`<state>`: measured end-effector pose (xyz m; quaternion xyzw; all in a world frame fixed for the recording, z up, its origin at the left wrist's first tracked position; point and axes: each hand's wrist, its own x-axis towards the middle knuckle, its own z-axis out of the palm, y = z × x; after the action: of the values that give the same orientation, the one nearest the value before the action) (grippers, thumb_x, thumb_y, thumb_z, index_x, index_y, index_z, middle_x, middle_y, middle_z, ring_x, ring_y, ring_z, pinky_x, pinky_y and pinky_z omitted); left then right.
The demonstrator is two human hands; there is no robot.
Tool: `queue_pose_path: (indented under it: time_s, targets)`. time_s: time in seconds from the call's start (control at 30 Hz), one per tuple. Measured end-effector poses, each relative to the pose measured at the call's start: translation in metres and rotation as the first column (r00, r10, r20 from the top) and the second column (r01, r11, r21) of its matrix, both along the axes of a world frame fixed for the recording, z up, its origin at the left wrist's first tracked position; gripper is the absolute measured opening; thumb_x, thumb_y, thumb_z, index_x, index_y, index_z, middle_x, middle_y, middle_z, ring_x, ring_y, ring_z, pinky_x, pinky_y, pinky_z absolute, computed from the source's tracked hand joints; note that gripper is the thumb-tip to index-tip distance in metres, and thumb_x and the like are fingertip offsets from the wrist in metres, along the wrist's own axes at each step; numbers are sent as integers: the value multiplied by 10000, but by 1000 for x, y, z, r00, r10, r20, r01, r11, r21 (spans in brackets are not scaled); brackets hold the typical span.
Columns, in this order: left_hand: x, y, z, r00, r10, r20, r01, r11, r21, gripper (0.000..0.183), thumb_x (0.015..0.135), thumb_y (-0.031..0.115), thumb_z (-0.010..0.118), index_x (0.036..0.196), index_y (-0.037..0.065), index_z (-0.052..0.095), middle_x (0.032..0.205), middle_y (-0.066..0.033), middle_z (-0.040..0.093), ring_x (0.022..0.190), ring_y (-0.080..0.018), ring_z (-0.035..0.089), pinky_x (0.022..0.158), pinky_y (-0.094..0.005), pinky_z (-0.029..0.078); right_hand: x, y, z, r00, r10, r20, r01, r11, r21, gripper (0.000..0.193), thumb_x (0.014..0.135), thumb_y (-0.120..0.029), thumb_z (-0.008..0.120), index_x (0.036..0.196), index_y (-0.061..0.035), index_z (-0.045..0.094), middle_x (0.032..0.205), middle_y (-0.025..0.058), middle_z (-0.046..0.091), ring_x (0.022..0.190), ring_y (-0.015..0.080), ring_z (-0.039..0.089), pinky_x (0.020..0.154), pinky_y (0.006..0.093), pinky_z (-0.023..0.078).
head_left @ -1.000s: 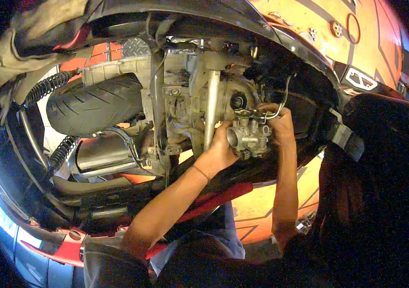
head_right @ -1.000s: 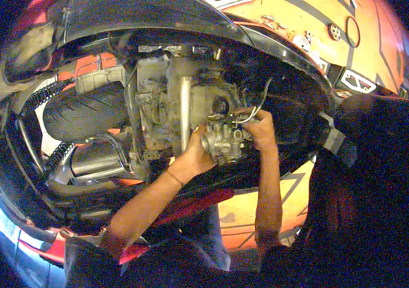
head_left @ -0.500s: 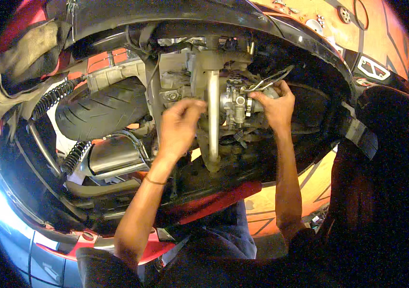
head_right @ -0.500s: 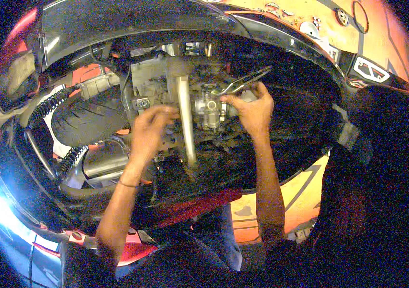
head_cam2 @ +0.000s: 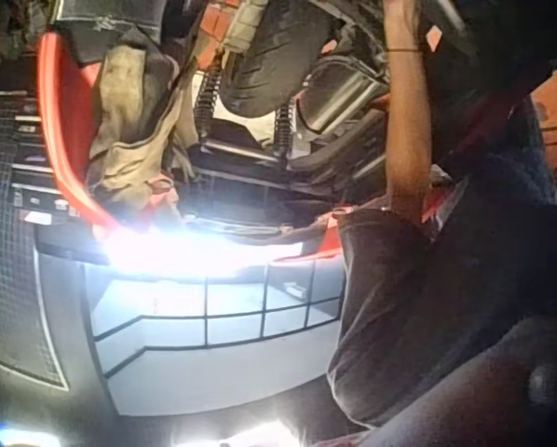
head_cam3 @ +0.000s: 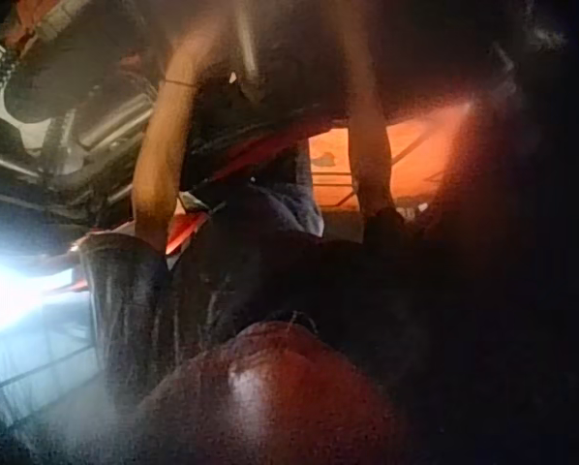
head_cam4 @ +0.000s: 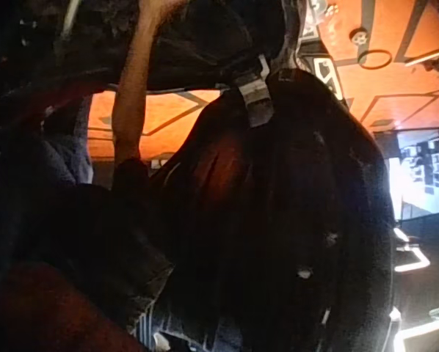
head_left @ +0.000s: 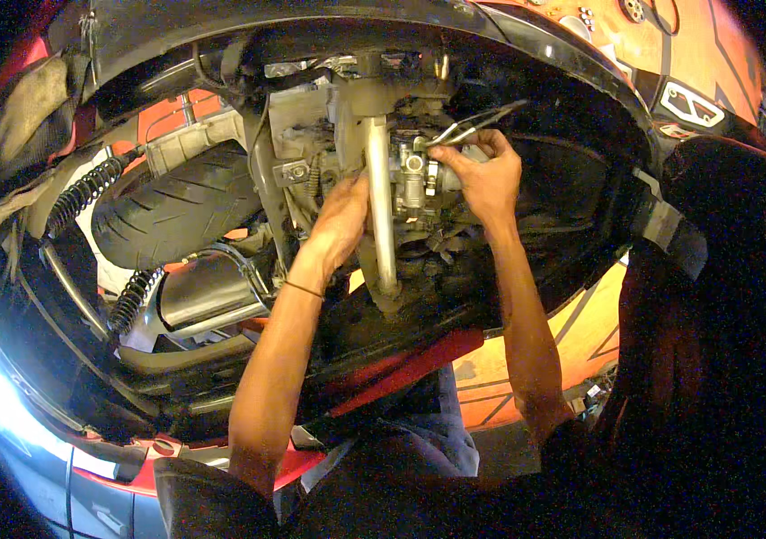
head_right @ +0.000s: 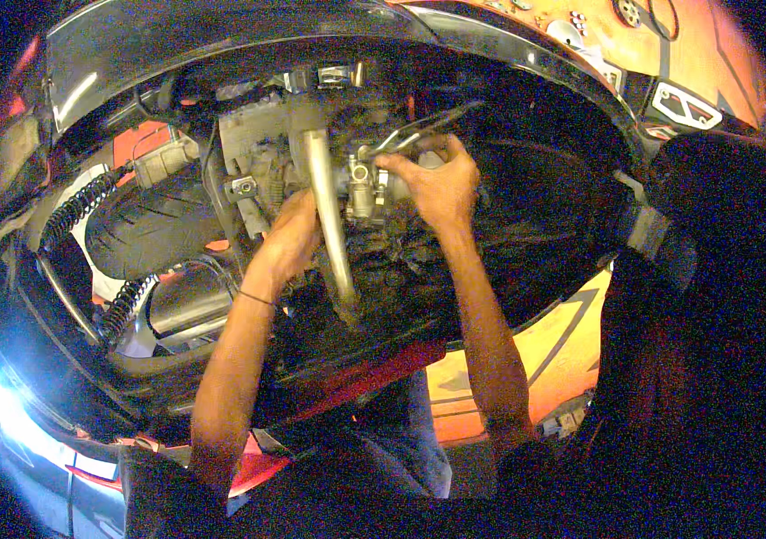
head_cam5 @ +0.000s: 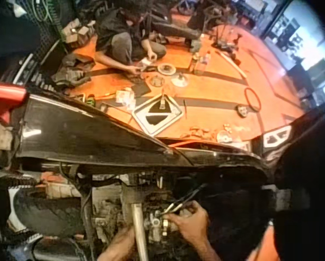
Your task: The person works on the internal components of a motorcycle engine by hand, manipulating wires and small mechanical parts. They use a cloth to wipe down engine surfaces and handle a small circular component before reattaching parts.
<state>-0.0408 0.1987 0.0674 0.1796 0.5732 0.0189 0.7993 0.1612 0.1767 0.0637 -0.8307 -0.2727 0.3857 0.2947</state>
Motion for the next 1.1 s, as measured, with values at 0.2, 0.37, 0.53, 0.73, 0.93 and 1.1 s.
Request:
queue_pose_path:
  time_s: [0.2, 0.37, 0.53, 0.73, 0.93, 1.1]
  targets:
    - [5, 1, -7, 946, 249, 210, -234, 968, -92, 455, 934, 449, 519, 1235, 109, 493, 1100, -24, 577, 908, -161, 545, 816, -330, 461, -1, -2, -5, 998, 6, -58, -3, 999, 41, 569, 545, -365, 901, 889, -1, 631, 858, 114, 682, 750, 203, 615, 732, 343, 497]
    - [21, 2, 2, 945, 293, 146, -278, 954, -116, 478, 902, 456, 575, 1228, 110, 528, 1127, -41, 595, 964, -164, 559, 867, -340, 465, 6, -14, -14, 982, 23, -189, -10, 997, 71, 551, 633, -332, 868, 982, -5, 595, 880, 111, 671, 803, 176, 625, 738, 325, 504]
    - [19, -5, -11, 925, 360, 122, -342, 928, -147, 365, 918, 380, 579, 1120, 77, 552, 939, -24, 591, 839, -139, 546, 769, -308, 479, 7, -20, -1, 954, 112, -278, -75, 987, 141, 636, 680, -301, 842, 1134, -4, 510, 1033, 145, 644, 939, 186, 615, 835, 333, 493]
    - [23, -14, -16, 866, 500, 7, -498, 864, -75, 259, 916, 302, 578, 1056, 84, 598, 869, -10, 589, 761, -119, 545, 697, -293, 470, 7, -35, -9, 942, 158, -295, -113, 980, 165, 726, 646, -284, 855, 1209, -20, 479, 1107, 143, 626, 1022, 227, 600, 909, 351, 469]
    - [26, -19, 2, 922, 386, 43, -386, 922, 2, 313, 983, 333, 457, 1138, 81, 559, 963, -19, 597, 854, -116, 539, 784, -285, 457, 18, -42, -8, 895, 439, -83, -420, 890, 176, 625, 656, -117, 833, 1193, -3, 533, 1148, 108, 598, 1109, 204, 544, 972, 327, 413]
    - [18, -22, 4, 915, 396, 84, -400, 915, 46, 310, 1003, 282, 409, 1176, 60, 540, 1016, -28, 598, 890, -125, 544, 801, -279, 456, 21, -32, 1, 849, 500, -170, -451, 853, 262, 591, 600, -38, 825, 1139, 3, 584, 1133, 126, 607, 1100, 235, 563, 949, 327, 428]
